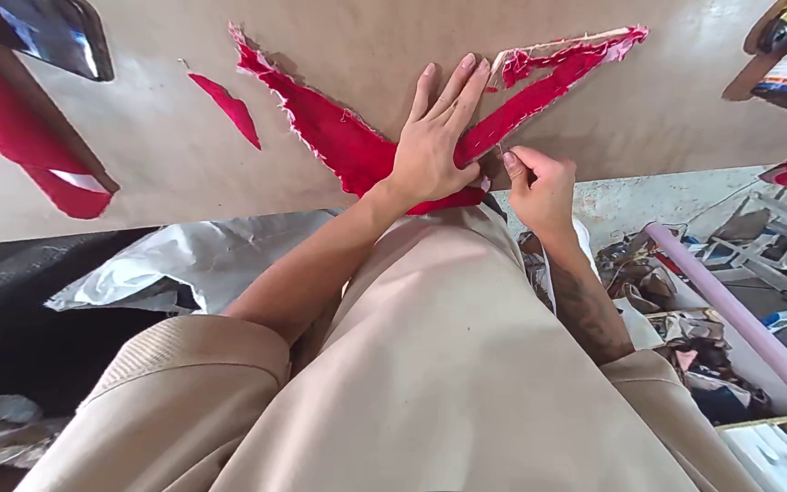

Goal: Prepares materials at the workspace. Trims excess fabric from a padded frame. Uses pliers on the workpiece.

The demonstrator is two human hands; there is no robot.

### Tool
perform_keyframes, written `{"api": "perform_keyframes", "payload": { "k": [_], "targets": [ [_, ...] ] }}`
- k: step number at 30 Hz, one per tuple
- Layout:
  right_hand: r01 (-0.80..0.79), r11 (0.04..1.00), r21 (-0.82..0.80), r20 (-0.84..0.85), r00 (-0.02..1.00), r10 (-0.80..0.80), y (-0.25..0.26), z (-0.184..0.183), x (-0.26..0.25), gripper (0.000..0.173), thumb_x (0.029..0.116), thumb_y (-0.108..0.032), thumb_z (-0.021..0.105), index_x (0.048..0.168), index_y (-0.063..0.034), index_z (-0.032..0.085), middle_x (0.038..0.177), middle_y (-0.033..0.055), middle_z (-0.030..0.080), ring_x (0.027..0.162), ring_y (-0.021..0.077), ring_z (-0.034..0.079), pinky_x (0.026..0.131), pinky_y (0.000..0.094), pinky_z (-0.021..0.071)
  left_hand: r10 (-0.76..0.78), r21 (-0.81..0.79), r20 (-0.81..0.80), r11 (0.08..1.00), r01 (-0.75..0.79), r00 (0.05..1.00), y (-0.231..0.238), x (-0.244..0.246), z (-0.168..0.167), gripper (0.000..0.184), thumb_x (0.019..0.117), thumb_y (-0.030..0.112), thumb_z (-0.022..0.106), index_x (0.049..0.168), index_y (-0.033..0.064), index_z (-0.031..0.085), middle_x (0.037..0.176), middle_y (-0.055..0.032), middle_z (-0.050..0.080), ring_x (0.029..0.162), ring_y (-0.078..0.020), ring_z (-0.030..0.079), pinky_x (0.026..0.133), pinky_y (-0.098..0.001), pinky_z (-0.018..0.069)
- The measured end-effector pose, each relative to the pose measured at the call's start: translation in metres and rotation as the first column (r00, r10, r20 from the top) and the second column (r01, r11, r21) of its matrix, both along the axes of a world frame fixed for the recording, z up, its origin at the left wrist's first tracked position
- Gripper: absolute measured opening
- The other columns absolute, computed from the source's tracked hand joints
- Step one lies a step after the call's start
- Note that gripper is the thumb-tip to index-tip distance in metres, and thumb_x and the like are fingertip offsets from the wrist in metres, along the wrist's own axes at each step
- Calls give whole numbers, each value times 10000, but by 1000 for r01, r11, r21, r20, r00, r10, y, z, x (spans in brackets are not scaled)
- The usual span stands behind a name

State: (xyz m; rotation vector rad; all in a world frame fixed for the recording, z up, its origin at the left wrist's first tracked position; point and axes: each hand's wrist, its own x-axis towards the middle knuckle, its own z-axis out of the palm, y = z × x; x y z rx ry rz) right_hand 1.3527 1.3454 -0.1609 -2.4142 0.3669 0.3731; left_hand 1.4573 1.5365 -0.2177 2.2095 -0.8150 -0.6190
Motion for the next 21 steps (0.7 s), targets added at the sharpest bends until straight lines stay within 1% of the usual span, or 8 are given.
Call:
{"api": "perform_keyframes", "payload": {
  "k": [4,7,12,13,16,17,20,21],
  "targets": [
    [30,999,21,23,999,-31,7,-8,10,237,1050,-273,589,1029,-129,777,751,57,707,636,177,665,559,414,527,38,-10,16,999,-38,999,-3,-2,0,1050,790,471,748,1630,68,264,1677,-26,318,1577,-169,196,1288,-547,-47],
    [27,999,-38,-10,1000,-27,15,0,8,270,1054,-307,583,949,-121,747,676,66,650,536,195,608,461,408,469,48,-21,19,999,-48,999,-2,-1,-2,1069,775,477,764,1628,64,269,1677,-29,320,1577,-171,200,1287,-555,-49],
    [49,931,-363,-61,995,-76,45,0,13,289,1041,-312,546,857,-116,653,618,84,598,538,267,625,441,442,444,76,-24,69,997,-75,995,-6,-6,-7,1029,779,477,752,1608,50,319,1658,-43,359,1565,-178,244,1290,-556,-19],
    [58,941,-333,-76,993,-88,44,-1,17,303,1038,-303,547,818,-112,632,603,81,581,526,261,612,434,436,432,76,-25,86,997,-74,993,-5,-6,-8,1016,794,485,740,1604,36,322,1659,-58,355,1563,-186,252,1290,-558,-9],
    [102,989,109,-174,981,-82,16,-4,26,379,1053,-246,543,716,-84,605,582,58,534,458,176,492,415,345,389,59,-24,91,998,-57,994,-2,-9,-10,1043,793,526,723,1600,10,311,1663,-92,338,1562,-210,257,1285,-562,-7],
    [58,987,150,-152,988,-35,7,-6,24,386,1058,-251,551,716,-85,616,585,54,537,456,162,488,414,329,389,50,-24,86,999,-48,995,-2,-10,-9,1050,794,536,711,1602,6,301,1666,-100,330,1563,-214,254,1284,-563,-9],
    [-103,970,-220,46,992,115,13,-10,22,285,1013,-240,588,791,-70,642,611,100,589,509,261,597,443,424,435,57,-26,99,998,-55,993,-4,-7,-11,1045,810,533,677,1601,-21,277,1664,-121,329,1562,-229,258,1284,-556,-4],
    [-90,979,-185,27,995,96,17,-7,15,283,1025,-232,582,807,-59,631,615,102,571,500,253,578,438,412,434,55,-23,88,998,-54,995,-3,-11,-10,1047,814,533,680,1601,-25,273,1663,-123,329,1562,-230,259,1285,-555,-5]
  ]
}}
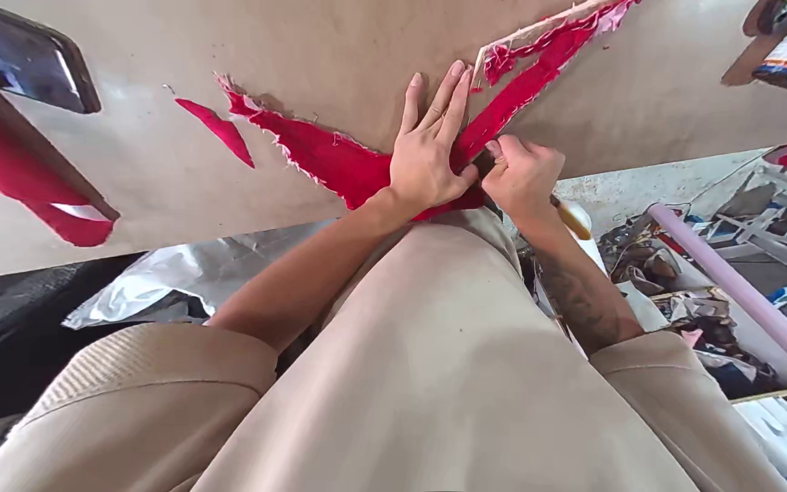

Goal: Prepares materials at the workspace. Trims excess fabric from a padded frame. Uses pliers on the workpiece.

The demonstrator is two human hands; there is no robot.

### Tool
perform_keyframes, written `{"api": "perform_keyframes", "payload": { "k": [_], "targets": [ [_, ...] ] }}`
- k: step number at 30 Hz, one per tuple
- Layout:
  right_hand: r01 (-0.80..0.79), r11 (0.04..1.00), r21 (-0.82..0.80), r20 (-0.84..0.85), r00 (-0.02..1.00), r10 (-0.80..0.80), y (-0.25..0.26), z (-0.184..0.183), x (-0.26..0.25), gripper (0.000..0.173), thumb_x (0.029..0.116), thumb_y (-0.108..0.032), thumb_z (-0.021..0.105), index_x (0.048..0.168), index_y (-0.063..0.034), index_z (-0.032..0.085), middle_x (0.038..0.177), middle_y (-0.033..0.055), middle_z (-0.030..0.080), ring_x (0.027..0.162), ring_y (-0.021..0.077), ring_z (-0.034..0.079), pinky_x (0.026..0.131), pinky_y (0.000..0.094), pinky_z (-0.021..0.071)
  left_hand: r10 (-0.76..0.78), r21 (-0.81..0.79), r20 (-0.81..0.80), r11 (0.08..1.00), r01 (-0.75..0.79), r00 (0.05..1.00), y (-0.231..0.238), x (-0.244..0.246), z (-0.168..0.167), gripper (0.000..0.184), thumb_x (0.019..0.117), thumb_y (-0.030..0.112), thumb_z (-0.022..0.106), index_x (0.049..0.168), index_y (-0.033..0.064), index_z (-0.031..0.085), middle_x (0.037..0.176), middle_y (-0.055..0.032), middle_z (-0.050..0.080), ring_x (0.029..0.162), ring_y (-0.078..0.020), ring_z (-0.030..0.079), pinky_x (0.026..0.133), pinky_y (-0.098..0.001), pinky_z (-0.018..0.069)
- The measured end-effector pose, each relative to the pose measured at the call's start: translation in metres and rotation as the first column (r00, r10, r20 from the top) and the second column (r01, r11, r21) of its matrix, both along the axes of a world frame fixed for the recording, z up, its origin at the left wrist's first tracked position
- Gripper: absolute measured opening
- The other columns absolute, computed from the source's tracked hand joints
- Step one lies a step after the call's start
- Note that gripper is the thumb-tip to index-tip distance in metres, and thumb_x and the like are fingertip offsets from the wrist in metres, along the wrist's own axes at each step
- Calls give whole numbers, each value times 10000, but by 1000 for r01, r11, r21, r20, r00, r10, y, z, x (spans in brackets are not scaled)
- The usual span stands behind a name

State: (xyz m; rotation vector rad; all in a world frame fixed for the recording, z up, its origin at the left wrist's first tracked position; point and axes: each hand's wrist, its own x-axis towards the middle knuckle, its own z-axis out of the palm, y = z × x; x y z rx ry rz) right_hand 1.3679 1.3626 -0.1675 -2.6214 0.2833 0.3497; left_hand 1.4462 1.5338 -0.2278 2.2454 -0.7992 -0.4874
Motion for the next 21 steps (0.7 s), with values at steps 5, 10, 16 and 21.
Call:
{"api": "perform_keyframes", "payload": {
  "k": [5,10,16,21],
  "targets": [
    [313,779,544,-255,946,-202,-17,-23,23,353,1029,-194,557,717,-77,674,589,-10,604,448,63,502,446,272,432,5,13,-2,1000,-5,1000,-1,2,-2,1054,807,519,684,1610,-12,256,1675,-94,311,1573,-210,223,1287,-546,-26],
    [250,900,356,-238,956,-172,-10,-1,12,409,1057,-279,546,696,-90,580,552,54,532,399,158,465,370,312,377,23,-6,10,1000,-23,1000,-2,2,-2,1046,801,533,678,1591,-34,294,1659,-119,340,1561,-232,262,1282,-559,-10],
    [493,630,599,-417,865,-280,-12,-15,29,415,1066,-231,539,684,-80,599,504,-6,517,351,79,414,332,244,351,-3,50,-11,999,3,1000,-2,2,10,1054,804,444,708,1604,-49,231,1682,-121,287,1566,-217,243,1286,-546,13],
    [602,397,692,-577,793,-197,-24,-13,31,399,1076,-286,537,772,-54,655,498,-17,522,352,58,421,338,232,372,0,-2,25,1000,0,1000,-2,-1,11,1012,794,412,714,1580,-65,289,1664,-145,319,1560,-250,259,1281,-561,28]
  ]
}}
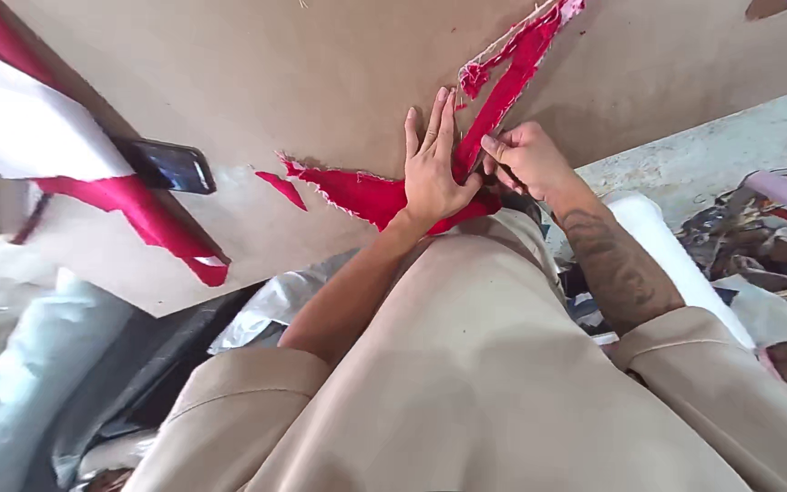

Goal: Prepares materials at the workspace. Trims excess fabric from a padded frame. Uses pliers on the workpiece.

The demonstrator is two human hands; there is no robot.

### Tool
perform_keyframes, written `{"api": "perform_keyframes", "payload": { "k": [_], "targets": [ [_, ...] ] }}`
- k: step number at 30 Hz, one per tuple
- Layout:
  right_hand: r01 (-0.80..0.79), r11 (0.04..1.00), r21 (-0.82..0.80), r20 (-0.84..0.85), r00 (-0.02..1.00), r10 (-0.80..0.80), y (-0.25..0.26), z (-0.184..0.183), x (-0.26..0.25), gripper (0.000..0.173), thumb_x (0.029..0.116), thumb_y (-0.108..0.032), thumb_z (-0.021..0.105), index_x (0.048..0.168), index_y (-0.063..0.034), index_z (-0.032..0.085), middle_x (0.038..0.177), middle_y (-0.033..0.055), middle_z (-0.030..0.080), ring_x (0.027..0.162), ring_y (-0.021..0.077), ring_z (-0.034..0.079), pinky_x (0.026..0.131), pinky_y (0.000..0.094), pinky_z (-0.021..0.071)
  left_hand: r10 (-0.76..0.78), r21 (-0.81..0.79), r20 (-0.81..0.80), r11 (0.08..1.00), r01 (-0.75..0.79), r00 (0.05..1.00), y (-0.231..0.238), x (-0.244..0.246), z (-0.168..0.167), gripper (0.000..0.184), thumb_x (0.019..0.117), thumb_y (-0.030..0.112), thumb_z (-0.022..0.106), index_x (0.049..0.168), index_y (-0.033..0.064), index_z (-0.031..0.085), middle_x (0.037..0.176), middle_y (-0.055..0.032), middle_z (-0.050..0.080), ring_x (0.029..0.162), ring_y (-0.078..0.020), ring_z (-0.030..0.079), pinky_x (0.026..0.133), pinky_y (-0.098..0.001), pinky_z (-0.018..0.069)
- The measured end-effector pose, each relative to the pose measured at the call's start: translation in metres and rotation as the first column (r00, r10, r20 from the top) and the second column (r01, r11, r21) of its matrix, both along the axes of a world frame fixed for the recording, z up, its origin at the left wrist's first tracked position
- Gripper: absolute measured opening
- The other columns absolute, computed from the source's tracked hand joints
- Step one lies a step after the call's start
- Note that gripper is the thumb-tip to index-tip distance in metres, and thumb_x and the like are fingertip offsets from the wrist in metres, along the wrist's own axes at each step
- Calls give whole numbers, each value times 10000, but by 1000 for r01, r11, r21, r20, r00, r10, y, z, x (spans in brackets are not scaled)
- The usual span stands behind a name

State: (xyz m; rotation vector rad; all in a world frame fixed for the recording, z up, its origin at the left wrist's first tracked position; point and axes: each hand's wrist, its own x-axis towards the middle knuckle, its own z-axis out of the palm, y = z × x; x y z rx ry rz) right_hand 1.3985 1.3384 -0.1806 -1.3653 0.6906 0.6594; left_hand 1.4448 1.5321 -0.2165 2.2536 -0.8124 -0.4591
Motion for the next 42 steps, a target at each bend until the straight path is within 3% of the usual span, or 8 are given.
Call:
{"api": "perform_keyframes", "payload": {
  "k": [4,11,17,22,27,31,39,42],
  "targets": [
    [-285,636,-717,109,856,506,-1,14,-15,440,1042,-436,513,784,-113,661,666,76,614,625,266,629,544,505,472,37,-70,-73,997,-42,997,-3,10,-1,994,779,344,766,1586,-20,314,1643,-114,370,1563,-215,250,1301,-547,14],
    [-255,505,-825,131,782,609,5,18,-27,425,1060,-422,501,780,-132,634,666,111,606,638,325,646,488,503,439,113,-65,19,992,-112,993,-11,-3,-7,956,770,360,750,1547,-51,375,1631,-145,384,1559,-250,263,1288,-569,24],
    [-518,240,-821,-281,732,620,32,40,11,342,971,-367,525,780,-112,650,728,126,679,728,344,706,538,518,471,174,-98,74,981,-166,982,-12,-8,-15,904,815,430,660,1516,-83,409,1604,-165,421,1535,-268,322,1282,-569,71],
    [-408,616,-674,-31,849,527,12,3,11,432,972,-336,590,614,-100,545,630,74,568,618,258,583,536,490,430,182,-65,56,982,-178,982,-12,-7,-15,942,796,455,678,1538,-54,399,1617,-136,411,1537,-248,320,1290,-548,56],
    [-232,350,-908,37,786,617,32,0,-5,401,978,-344,574,677,-82,615,616,103,622,611,297,667,517,491,480,180,-43,42,983,-178,983,-8,-11,-14,994,769,443,680,1563,-53,345,1629,-129,393,1544,-246,303,1292,-529,30],
    [-239,913,-331,89,955,282,9,-12,8,394,1034,-279,598,709,-66,659,572,-2,566,418,85,445,413,287,406,162,-54,-15,985,-163,987,-6,-8,-12,982,824,478,651,1593,-22,302,1661,-107,340,1564,-218,249,1292,-543,-3],
    [-315,383,-868,-99,867,489,17,15,4,690,944,-723,520,673,-99,635,612,88,601,578,271,612,525,512,474,137,-266,-179,947,-182,974,4,4,-7,529,1088,233,281,1557,33,424,1635,-54,397,1563,-170,246,1301,-524,-5],
    [-336,577,-745,-93,908,408,21,21,-9,721,990,-714,435,658,-88,567,565,109,519,471,271,523,425,472,427,193,-192,-116,958,-212,974,-2,3,-7,493,1107,201,287,1548,50,447,1616,-41,433,1548,-164,287,1304,-511,39]
  ]
}}
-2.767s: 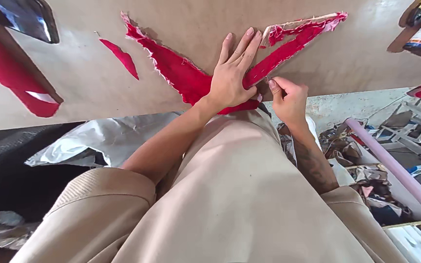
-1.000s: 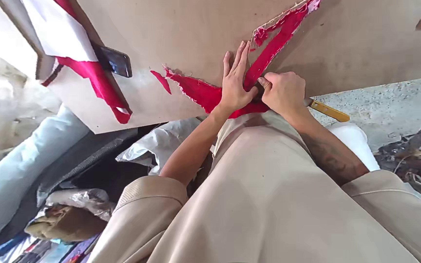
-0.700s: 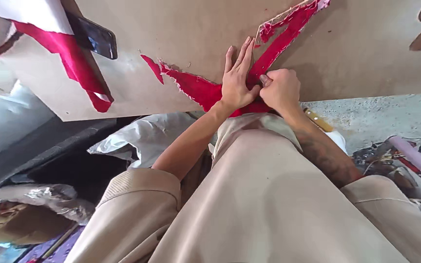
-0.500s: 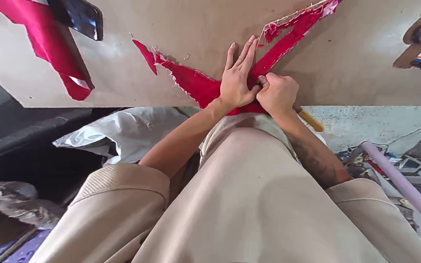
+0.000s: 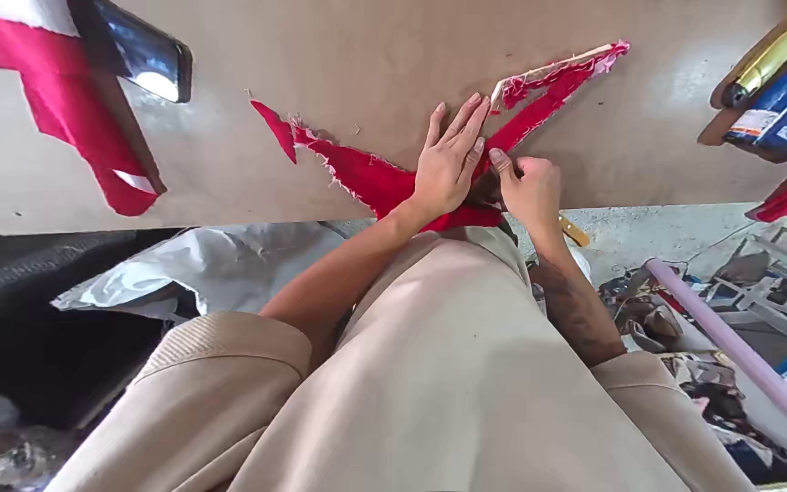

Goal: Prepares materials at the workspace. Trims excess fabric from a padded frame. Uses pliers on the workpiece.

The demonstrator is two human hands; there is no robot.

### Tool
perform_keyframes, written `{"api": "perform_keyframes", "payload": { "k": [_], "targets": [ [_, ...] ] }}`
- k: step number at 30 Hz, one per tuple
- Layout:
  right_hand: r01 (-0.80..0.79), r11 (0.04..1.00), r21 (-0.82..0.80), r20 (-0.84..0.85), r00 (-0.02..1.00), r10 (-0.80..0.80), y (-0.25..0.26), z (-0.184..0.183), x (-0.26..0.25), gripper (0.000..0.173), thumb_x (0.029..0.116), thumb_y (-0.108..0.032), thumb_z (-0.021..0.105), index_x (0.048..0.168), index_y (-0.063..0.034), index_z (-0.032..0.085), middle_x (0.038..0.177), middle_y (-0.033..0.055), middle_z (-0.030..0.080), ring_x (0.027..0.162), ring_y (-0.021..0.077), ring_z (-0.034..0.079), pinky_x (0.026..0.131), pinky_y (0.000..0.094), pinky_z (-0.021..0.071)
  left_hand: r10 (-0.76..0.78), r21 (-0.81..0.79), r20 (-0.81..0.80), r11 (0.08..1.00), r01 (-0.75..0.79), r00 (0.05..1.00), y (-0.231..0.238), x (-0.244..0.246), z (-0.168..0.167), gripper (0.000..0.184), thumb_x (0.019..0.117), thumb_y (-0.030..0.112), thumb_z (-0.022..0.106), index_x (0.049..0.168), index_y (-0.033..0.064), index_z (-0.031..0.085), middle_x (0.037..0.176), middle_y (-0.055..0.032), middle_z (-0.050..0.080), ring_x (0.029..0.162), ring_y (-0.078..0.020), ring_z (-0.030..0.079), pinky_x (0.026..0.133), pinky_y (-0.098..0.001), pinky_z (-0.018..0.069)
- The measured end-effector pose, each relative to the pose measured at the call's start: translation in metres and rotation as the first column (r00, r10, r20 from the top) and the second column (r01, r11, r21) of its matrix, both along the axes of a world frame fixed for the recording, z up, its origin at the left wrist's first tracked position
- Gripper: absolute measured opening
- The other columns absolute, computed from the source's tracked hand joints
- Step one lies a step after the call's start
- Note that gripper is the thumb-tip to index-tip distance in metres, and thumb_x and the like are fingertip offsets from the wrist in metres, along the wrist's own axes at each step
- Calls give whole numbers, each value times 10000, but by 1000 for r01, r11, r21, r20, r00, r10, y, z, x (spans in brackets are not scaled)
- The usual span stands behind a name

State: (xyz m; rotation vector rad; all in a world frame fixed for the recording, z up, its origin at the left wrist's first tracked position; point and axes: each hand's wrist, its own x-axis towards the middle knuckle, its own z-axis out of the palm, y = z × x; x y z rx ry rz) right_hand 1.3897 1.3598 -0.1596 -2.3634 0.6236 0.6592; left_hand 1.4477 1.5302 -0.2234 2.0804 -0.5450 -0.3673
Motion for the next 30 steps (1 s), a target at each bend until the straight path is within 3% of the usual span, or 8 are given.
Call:
{"api": "perform_keyframes", "payload": {
  "k": [5,8,11,13,16,21,25,30],
  "targets": [
    [274,728,629,-114,958,-263,-14,-20,5,398,1049,-361,577,780,-79,659,586,-30,548,430,58,422,417,241,375,8,30,34,1000,-9,999,-4,-1,-3,488,1103,196,293,1544,78,467,1617,-23,431,1541,-158,303,1300,-529,50],
    [-28,937,349,93,996,-5,-22,-4,-8,297,1040,-343,571,938,-106,718,737,15,654,610,132,602,568,366,511,-19,15,5,1000,19,1000,-1,9,1,482,1104,228,336,1543,80,469,1607,-29,446,1537,-169,315,1301,-532,61],
    [-93,989,116,193,979,69,-12,7,-33,287,1033,-382,572,1052,-174,769,796,44,708,704,208,679,618,503,542,-120,10,-46,993,121,992,-3,48,7,597,1047,377,503,1545,54,443,1569,-71,490,1517,-213,350,1304,-535,109],
    [-53,992,118,236,971,24,-2,0,-44,298,1038,-386,561,1077,-183,775,807,24,720,719,178,687,644,479,563,-187,14,-114,982,190,976,-17,75,13,678,985,533,596,1445,37,550,1440,-94,597,1429,-220,464,1267,-472,265],
    [-36,997,69,260,965,17,5,-9,-45,311,1040,-386,552,1149,-202,779,845,34,746,760,200,708,676,502,560,-290,87,-222,945,315,931,-53,102,17,583,891,652,667,1131,124,728,1029,-31,727,1008,-125,694,934,-388,578],
    [-38,998,46,316,949,21,7,-9,-50,279,1038,-363,570,1164,-229,781,896,28,771,818,193,733,722,489,571,-350,245,-216,884,397,912,-80,104,10,574,790,715,711,1002,183,758,883,6,724,854,-123,701,791,-428,589],
    [-87,990,-111,244,963,112,22,-2,-45,307,1036,-356,530,1153,-217,777,821,82,744,750,290,721,615,531,532,-232,229,-244,930,289,941,-79,96,11,517,743,660,771,907,170,752,801,12,704,769,-121,690,723,-419,579],
    [-116,964,-240,4,993,121,44,1,-31,246,951,-301,543,932,-123,712,712,132,675,686,355,703,522,542,481,-144,138,-131,977,162,981,-76,83,-1,429,737,594,799,823,178,741,733,38,675,694,-98,660,656,-387,557]
  ]
}}
